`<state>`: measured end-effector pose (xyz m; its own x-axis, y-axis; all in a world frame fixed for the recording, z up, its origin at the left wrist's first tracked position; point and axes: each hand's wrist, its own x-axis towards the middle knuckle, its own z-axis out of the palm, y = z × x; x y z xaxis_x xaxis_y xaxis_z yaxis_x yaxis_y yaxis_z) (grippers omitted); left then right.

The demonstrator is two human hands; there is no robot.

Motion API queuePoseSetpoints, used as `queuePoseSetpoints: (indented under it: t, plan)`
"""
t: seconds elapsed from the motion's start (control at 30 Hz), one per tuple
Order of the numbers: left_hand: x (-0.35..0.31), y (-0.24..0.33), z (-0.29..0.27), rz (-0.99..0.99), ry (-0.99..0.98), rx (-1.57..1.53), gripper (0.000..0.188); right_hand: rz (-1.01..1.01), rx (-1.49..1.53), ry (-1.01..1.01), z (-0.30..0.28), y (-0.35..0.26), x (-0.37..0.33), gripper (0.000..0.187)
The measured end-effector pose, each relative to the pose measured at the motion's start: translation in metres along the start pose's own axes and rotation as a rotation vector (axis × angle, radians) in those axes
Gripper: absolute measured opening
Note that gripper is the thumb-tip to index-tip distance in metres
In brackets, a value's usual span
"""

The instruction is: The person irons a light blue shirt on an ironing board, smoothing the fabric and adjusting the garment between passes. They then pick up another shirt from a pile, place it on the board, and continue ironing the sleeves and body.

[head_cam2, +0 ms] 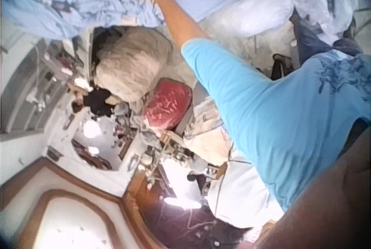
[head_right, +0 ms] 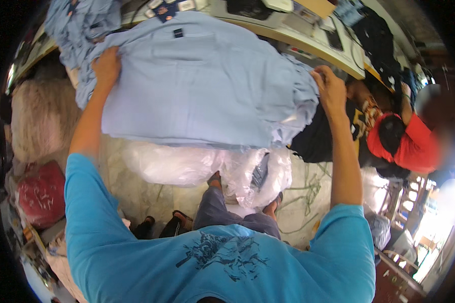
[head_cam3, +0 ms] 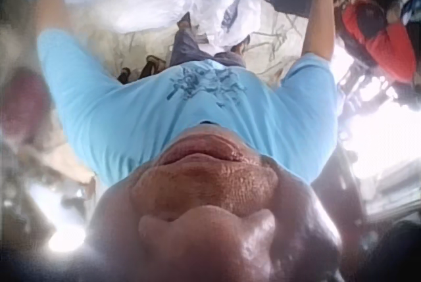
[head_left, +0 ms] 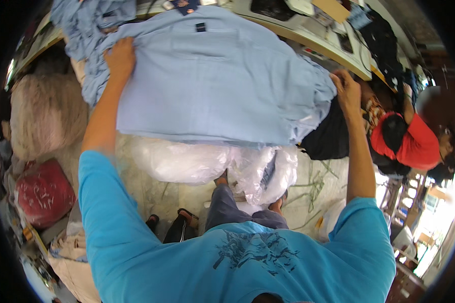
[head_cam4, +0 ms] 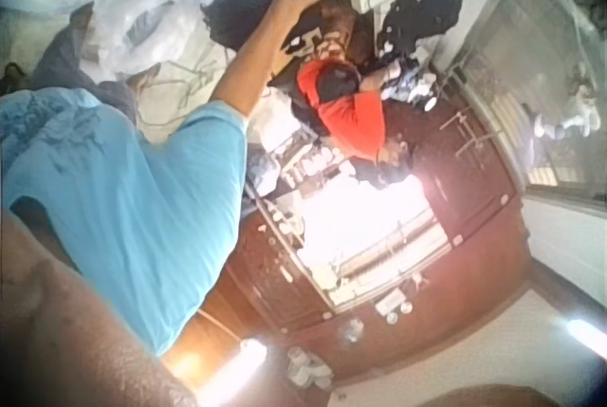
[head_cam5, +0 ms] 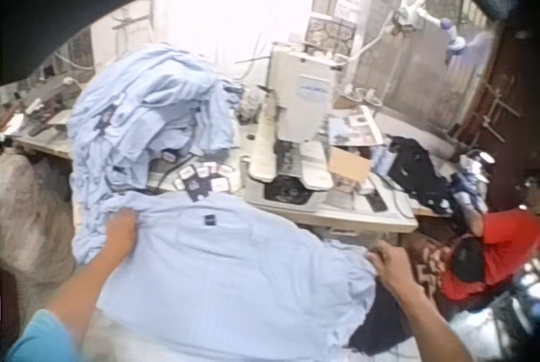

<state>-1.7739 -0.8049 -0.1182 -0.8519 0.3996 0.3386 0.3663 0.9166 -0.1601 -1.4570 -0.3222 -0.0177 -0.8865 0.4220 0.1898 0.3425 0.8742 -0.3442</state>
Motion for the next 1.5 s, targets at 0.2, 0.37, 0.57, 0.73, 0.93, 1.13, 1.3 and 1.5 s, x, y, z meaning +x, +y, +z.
queuePoseSetpoints:
  t: [0.2, 0.37, 0.57, 0.73, 0.93, 1.13, 1.3, 1.5]
  plan:
    - [-0.021, 0.142, -0.062, 0.408, 0.32, -0.555, 0.043, 0.049, 0.728, -0.325, 0.016, 0.033, -0.014, 0.048]
    - [-0.009, 0.239, -0.062, 0.415, 0.244, -0.575, 0.037, -0.044, 0.577, -0.343, 0.008, 0.017, -0.028, 0.051]
    - [0.011, 0.264, -0.016, 0.417, 0.296, -0.408, 0.017, -0.159, 0.619, 0.07, 0.004, 0.014, -0.03, 0.01]
    - [0.007, 0.261, -0.007, 0.391, 0.329, -0.358, 0.013, -0.036, 0.423, 0.589, -0.038, 0.017, -0.038, 0.01]
    - [0.013, 0.274, -0.022, 0.413, 0.322, -0.34, 0.014, 0.347, -0.245, 0.291, -0.016, 0.124, -0.06, 0.03]
    - [0.013, 0.256, -0.029, 0.436, 0.333, -0.339, 0.019, -0.18, 0.374, 0.195, 0.048, -0.054, 0.014, 0.029]
    - [0.012, 0.256, -0.026, 0.429, 0.379, -0.424, 0.021, 0.006, 0.348, -0.376, 0.102, -0.056, 0.086, 0.04]
    - [0.014, 0.252, -0.018, 0.401, 0.442, -0.43, 0.019, 0.129, 0.833, -0.794, 0.084, -0.06, 0.101, 0.024]
